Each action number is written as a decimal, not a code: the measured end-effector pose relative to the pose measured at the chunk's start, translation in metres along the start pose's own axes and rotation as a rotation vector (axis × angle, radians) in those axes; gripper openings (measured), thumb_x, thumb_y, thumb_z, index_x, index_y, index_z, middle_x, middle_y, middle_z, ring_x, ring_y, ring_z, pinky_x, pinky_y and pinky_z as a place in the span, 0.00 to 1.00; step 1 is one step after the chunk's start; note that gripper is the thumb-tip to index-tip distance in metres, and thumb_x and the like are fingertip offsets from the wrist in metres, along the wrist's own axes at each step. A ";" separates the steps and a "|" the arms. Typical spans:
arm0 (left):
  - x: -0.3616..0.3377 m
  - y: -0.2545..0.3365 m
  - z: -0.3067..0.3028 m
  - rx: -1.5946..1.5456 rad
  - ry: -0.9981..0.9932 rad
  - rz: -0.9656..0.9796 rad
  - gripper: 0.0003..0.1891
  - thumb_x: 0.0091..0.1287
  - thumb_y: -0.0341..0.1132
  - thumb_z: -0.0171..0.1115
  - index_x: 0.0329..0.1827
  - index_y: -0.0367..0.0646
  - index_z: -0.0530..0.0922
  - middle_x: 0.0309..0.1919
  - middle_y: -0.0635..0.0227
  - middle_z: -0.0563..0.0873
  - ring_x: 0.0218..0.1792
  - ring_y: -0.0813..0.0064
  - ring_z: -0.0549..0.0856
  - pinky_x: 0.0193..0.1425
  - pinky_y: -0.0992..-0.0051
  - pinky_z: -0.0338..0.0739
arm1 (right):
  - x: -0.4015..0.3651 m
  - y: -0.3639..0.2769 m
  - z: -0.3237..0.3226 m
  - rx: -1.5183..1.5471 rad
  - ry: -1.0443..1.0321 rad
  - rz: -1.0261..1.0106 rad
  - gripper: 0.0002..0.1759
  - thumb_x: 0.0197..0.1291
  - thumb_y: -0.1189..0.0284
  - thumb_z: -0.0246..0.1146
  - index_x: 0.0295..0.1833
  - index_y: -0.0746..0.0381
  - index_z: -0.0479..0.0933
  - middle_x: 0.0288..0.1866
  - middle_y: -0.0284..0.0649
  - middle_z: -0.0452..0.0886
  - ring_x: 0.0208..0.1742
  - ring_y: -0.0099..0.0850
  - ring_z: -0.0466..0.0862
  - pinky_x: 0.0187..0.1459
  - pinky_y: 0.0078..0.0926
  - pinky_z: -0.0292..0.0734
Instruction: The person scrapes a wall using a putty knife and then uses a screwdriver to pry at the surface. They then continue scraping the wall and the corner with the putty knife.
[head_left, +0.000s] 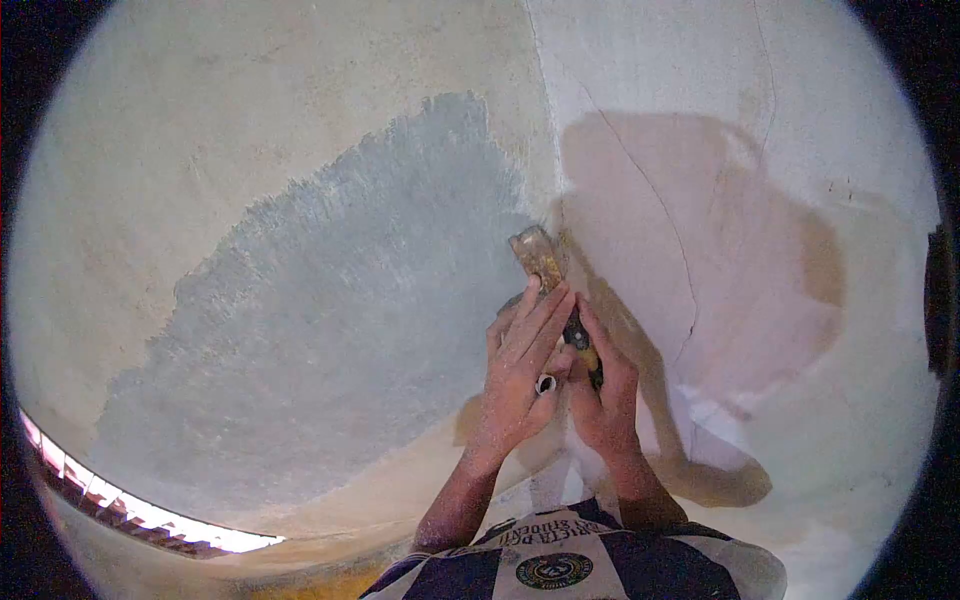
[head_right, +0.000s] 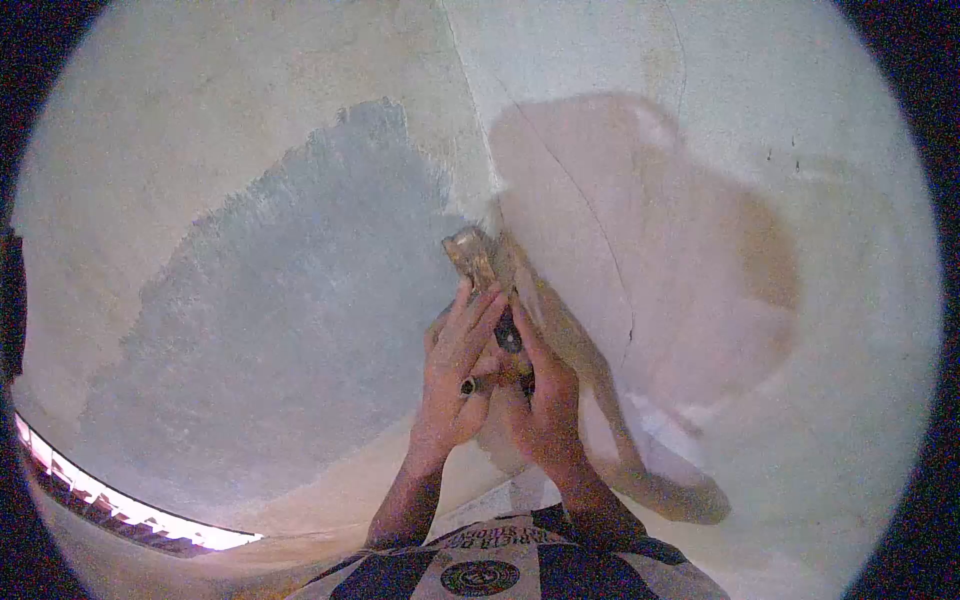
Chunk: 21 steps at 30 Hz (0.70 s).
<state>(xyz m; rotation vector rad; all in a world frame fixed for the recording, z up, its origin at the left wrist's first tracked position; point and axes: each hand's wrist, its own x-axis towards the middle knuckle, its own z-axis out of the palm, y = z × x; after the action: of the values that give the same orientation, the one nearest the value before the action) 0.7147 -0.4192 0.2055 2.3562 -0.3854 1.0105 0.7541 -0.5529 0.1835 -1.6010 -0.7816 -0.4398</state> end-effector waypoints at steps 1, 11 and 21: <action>0.004 0.003 -0.001 -0.035 0.012 0.007 0.31 0.65 0.36 0.55 0.74 0.41 0.70 0.75 0.57 0.71 0.79 0.50 0.63 0.77 0.50 0.53 | 0.012 -0.014 -0.003 -0.020 0.032 -0.018 0.31 0.73 0.61 0.58 0.75 0.63 0.64 0.66 0.57 0.77 0.64 0.50 0.82 0.62 0.41 0.76; 0.016 0.000 -0.009 -0.072 0.036 0.052 0.24 0.68 0.36 0.55 0.67 0.38 0.77 0.67 0.55 0.78 0.78 0.46 0.64 0.76 0.48 0.58 | 0.011 -0.019 0.004 0.163 -0.004 0.223 0.16 0.75 0.66 0.55 0.59 0.64 0.69 0.46 0.42 0.77 0.44 0.28 0.77 0.49 0.29 0.74; 0.019 -0.014 0.004 -0.059 0.113 0.120 0.25 0.75 0.49 0.52 0.63 0.39 0.81 0.65 0.52 0.80 0.77 0.43 0.65 0.74 0.49 0.60 | 0.001 -0.001 0.019 0.206 0.108 0.175 0.10 0.75 0.70 0.54 0.56 0.63 0.69 0.44 0.40 0.76 0.43 0.24 0.75 0.44 0.26 0.74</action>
<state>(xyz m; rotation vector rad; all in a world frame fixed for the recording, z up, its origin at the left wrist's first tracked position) 0.7358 -0.4114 0.2119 2.2337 -0.5117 1.1658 0.7512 -0.5346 0.1816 -1.4265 -0.5802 -0.3065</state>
